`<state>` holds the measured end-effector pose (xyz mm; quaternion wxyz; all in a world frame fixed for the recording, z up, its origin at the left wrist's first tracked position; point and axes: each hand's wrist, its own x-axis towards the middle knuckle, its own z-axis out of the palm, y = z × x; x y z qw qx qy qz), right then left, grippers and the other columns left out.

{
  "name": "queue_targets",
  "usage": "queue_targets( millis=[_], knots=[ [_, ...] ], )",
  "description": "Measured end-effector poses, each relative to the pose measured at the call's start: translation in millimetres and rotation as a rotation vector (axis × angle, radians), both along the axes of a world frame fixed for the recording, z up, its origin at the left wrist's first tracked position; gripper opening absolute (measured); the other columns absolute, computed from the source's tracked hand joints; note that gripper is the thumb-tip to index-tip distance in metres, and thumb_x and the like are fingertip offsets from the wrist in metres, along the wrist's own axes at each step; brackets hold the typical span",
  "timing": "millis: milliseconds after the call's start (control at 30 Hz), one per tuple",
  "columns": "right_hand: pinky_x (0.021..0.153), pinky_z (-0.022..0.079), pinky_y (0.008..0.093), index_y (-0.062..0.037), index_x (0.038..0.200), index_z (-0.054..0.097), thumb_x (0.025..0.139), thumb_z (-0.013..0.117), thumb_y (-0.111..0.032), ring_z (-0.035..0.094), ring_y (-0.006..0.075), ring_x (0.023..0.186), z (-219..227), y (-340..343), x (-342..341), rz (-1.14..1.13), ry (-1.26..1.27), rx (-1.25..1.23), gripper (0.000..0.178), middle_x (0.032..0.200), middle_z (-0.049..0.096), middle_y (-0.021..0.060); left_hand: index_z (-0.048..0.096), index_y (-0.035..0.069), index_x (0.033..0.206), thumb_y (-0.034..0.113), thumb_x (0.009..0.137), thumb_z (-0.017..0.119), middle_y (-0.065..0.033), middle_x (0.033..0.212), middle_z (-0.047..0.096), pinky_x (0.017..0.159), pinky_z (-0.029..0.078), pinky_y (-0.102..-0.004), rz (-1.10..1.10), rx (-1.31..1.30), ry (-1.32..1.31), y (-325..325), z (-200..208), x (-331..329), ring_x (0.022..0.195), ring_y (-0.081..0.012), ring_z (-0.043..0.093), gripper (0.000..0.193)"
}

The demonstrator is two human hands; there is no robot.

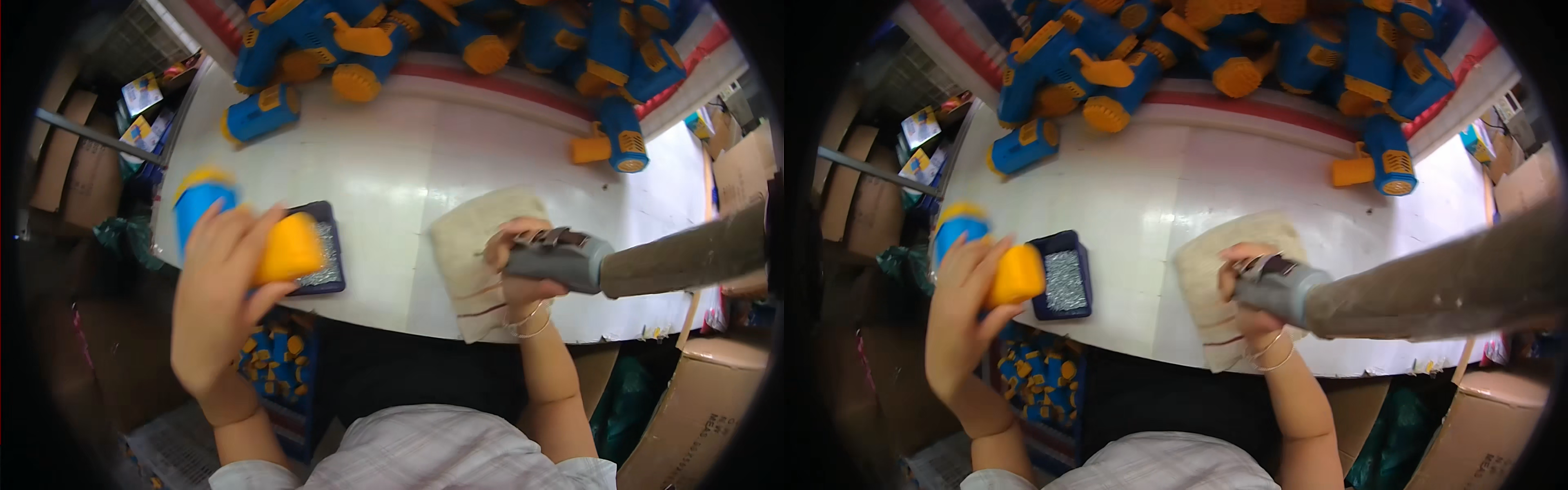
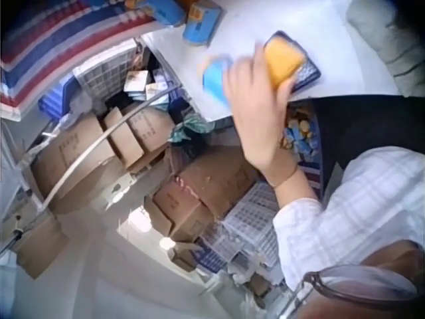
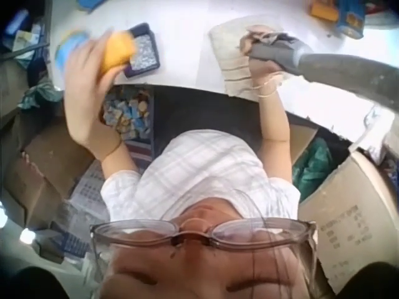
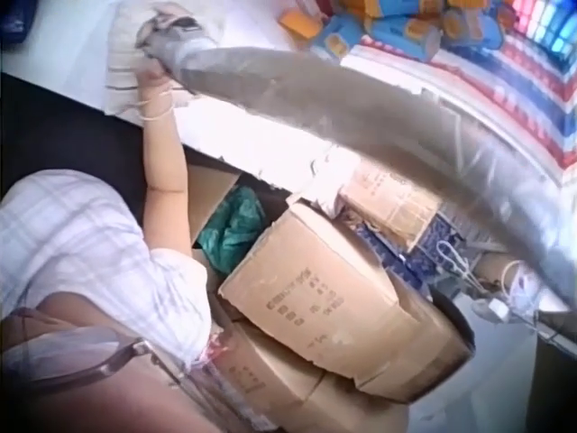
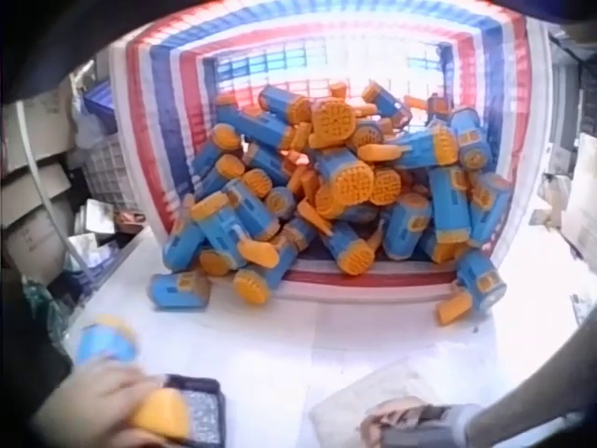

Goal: Assembling plastic toy housings using an electric screwdriver and screws.

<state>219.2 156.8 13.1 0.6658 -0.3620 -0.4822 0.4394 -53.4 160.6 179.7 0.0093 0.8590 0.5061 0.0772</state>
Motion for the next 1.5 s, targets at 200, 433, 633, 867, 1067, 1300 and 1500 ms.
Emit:
queue_targets(
  millis=[200,433,633,867,1067,1300,1500],
  knots=[
    [0.039,0.032,0.0225,-0.0019,0.096,0.048,0.057,0.030,-0.089,0.038,0.0099,0.041,4,26,8,-0.073,0.016,0.024,0.097,0.051,0.039,-0.0001,0.053,0.003,0.113,0.002,0.066,0.067,-0.0152,0.095,0.055,0.078,0.043,-0.0360,0.339,-0.299,0.011,-43,-50,-64,0.088,-0.0315,0.053,0.049],
    [0.037,0.035,0.0229,-0.0027,0.094,0.045,0.059,0.025,-0.089,0.039,0.0099,0.037,60,-4,-3,-0.047,0.184,0.192,0.095,0.049,0.039,-0.0006,0.054,0.002,0.087,0.005,0.074,0.061,-0.0116,0.083,0.053,0.068,0.044,-0.0386,0.211,-0.337,-0.228,-8,-145,-31,0.080,-0.0298,0.053,0.015],
    [0.037,0.039,0.0242,-0.0033,0.090,0.046,0.059,0.030,-0.087,0.044,0.0115,0.038,78,-23,-15,0.044,0.240,0.140,0.091,0.050,0.044,0.0007,0.056,-0.001,0.079,0.001,0.071,0.065,-0.0100,0.074,0.054,0.058,0.043,-0.0311,0.356,-0.392,-0.400,-5,-142,-40,0.065,-0.0233,0.055,0.012],
    [0.037,0.042,0.0259,-0.0003,0.091,0.048,0.061,0.035,-0.085,0.049,0.0129,0.041,83,-24,-27,0.219,0.252,0.133,0.091,0.054,0.050,0.0028,0.058,-0.001,0.080,0.000,0.071,0.064,-0.0100,0.076,0.055,0.060,0.044,-0.0316,0.239,-0.264,-0.237,-11,-139,-40,0.067,-0.0260,0.055,0.010],
    [0.037,0.042,0.0263,-0.0021,0.088,0.047,0.063,0.036,-0.083,0.048,0.0129,0.041,90,-26,-32,0.202,0.262,0.095,0.086,0.054,0.049,0.0022,0.055,0.003,0.077,0.008,0.075,0.061,-0.0095,0.075,0.050,0.060,0.043,-0.0358,0.361,-0.142,-0.217,-8,-125,-28,0.070,-0.0278,0.053,0.008],
    [0.051,0.039,0.0296,0.0042,0.102,0.052,0.061,0.050,-0.079,0.048,0.0186,0.057,94,-30,-28,0.390,0.429,0.124,0.092,0.067,0.051,0.0101,0.058,0.002,0.080,0.004,0.077,0.058,-0.0097,0.072,0.052,0.057,0.043,-0.0337,0.372,-0.015,-0.235,-20,-130,-12,0.065,-0.0265,0.053,0.004],
    [0.043,0.047,0.0295,-0.0042,0.090,0.046,0.069,0.040,-0.077,0.051,0.0170,0.044,103,-24,-30,0.328,0.271,0.196,0.076,0.057,0.051,0.0060,0.064,0.002,0.078,0.004,0.072,0.065,-0.0084,0.072,0.056,0.055,0.045,-0.0312,0.013,-0.295,-0.831,-34,-115,69,0.062,-0.0237,0.056,0.006]
  ],
)
